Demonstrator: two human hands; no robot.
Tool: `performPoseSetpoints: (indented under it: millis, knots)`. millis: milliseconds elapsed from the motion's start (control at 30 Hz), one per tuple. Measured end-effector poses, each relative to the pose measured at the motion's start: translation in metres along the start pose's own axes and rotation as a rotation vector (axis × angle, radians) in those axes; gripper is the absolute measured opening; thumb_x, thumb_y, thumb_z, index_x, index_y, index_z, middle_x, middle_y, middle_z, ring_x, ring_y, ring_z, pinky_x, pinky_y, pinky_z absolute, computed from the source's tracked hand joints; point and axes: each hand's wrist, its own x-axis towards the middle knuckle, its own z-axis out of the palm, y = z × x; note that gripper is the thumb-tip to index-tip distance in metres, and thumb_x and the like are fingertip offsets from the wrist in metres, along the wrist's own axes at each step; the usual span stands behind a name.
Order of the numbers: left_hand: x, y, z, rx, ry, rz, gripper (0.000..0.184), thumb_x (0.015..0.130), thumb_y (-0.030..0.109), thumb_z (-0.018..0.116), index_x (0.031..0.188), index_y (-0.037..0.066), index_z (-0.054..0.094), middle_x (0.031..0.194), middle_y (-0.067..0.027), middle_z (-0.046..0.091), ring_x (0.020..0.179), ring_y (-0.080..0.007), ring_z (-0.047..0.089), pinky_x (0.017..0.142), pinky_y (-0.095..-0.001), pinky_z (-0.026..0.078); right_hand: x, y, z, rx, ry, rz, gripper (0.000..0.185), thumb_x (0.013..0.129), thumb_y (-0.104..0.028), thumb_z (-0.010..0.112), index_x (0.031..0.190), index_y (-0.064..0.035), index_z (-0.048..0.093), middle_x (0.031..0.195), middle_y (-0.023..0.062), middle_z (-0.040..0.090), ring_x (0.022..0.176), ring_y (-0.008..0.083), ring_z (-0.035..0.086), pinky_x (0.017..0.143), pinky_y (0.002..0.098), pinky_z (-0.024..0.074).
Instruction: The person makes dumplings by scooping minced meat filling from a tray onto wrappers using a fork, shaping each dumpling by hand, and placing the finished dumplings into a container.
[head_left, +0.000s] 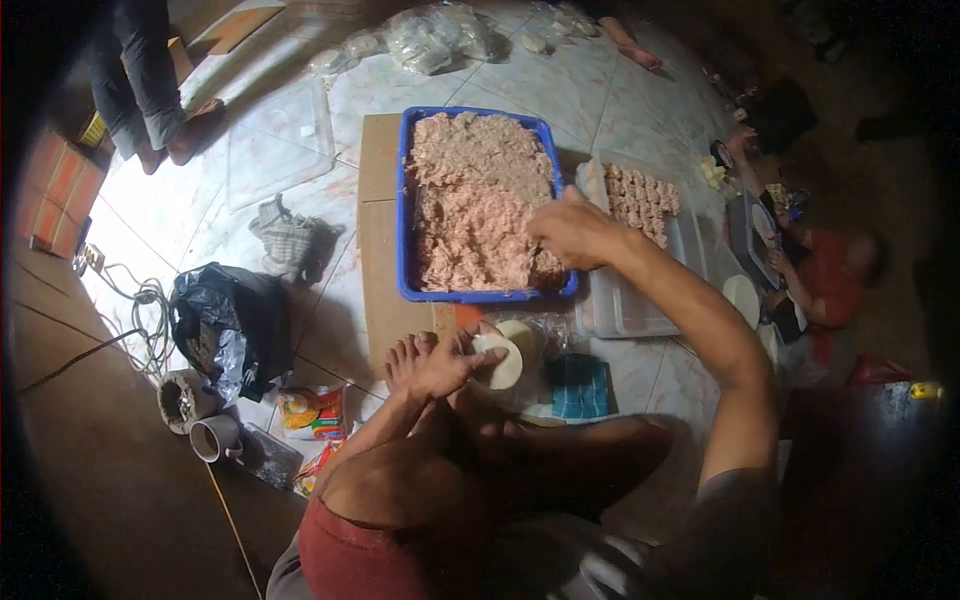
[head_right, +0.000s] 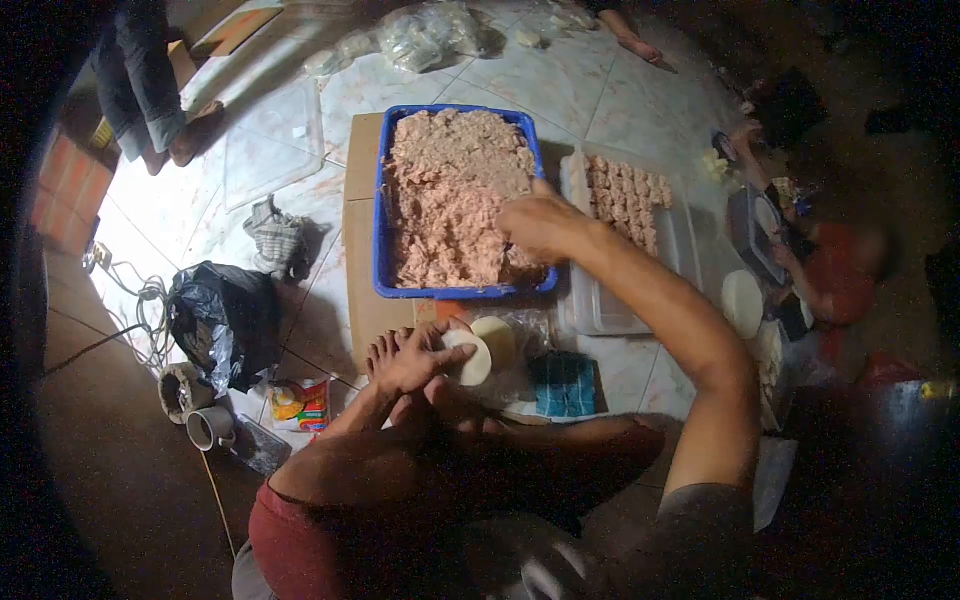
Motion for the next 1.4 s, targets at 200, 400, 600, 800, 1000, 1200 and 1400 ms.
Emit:
performPoseSetpoints:
  millis: [200,400,600,800,1000,1200,1400]
  knots:
    - [0.058,-0.032,-0.009,-0.476,-0.035,0.039,0.039,0.1,0.029,0.06,0.128,0.002,0.057,0.112,-0.0099,0.068,0.103,-0.0194,0.065,0.089,-0.0359,0.054,-0.069,-0.024,0.012,0.685,0.404,0.409,0.022,0.093,-0.005,0.048,0.11,0.0001,0.061,0.107,0.0195,0.067,0.105,0.0343,0.064,0.089,0.0422,0.0495]
    - [0.064,0.022,0.001,-1.077,-0.355,0.286,0.086,0.094,0.07,0.041,0.143,-0.001,0.043,0.14,-0.0157,0.052,0.13,-0.0323,0.049,0.112,-0.0475,0.035,-0.051,-0.13,0.095,0.676,0.956,0.531,0.015,0.092,-0.004,0.056,0.105,0.0001,0.063,0.097,0.0193,0.065,0.09,0.0354,0.065,0.078,0.0405,0.0506]
    - [0.061,0.022,0.005,-1.05,-0.09,0.302,0.096,0.091,0.077,0.038,0.146,-0.001,0.038,0.145,-0.0192,0.049,0.135,-0.0302,0.047,0.11,-0.0454,0.037,-0.036,-0.173,0.094,0.794,0.923,0.563,0.016,0.091,-0.001,0.054,0.104,0.002,0.062,0.095,0.0193,0.061,0.086,0.0387,0.063,0.075,0.0441,0.0498]
    - [0.052,0.021,-0.01,-1.261,0.199,0.141,0.093,0.09,0.074,0.044,0.141,-0.005,0.042,0.141,-0.0231,0.053,0.127,-0.0352,0.055,0.106,-0.048,0.045,-0.074,-0.171,0.064,0.796,0.689,0.509,0.013,0.091,-0.003,0.054,0.099,0.0001,0.064,0.092,0.0199,0.061,0.087,0.0403,0.061,0.074,0.0461,0.0488]
    - [0.05,0.015,-0.015,-1.315,-0.079,0.187,0.084,0.092,0.065,0.053,0.137,-0.005,0.044,0.137,-0.0229,0.054,0.123,-0.0356,0.057,0.108,-0.0503,0.044,-0.063,-0.186,0.061,0.878,0.883,0.54,0.009,0.091,-0.003,0.056,0.096,0.0014,0.062,0.092,0.0198,0.061,0.09,0.0399,0.06,0.077,0.0455,0.0473]
    - [0.047,0.007,-0.031,-1.511,0.047,0.217,0.081,0.092,0.058,0.058,0.141,-0.003,0.037,0.146,-0.0227,0.048,0.133,-0.0351,0.051,0.112,-0.0522,0.039,-0.073,-0.188,0.075,1.036,0.896,0.595,0.01,0.091,-0.002,0.057,0.099,0.0021,0.062,0.093,0.0188,0.062,0.091,0.039,0.061,0.079,0.0425,0.049]
    - [0.042,0.0,-0.017,-1.598,0.019,0.165,0.071,0.094,0.05,0.057,0.138,-0.003,0.042,0.145,-0.0236,0.048,0.133,-0.0379,0.049,0.111,-0.0556,0.039,-0.072,-0.188,0.075,0.766,0.828,0.579,0.011,0.092,0.0,0.055,0.1,0.002,0.063,0.093,0.0187,0.062,0.088,0.039,0.061,0.078,0.0427,0.0499]
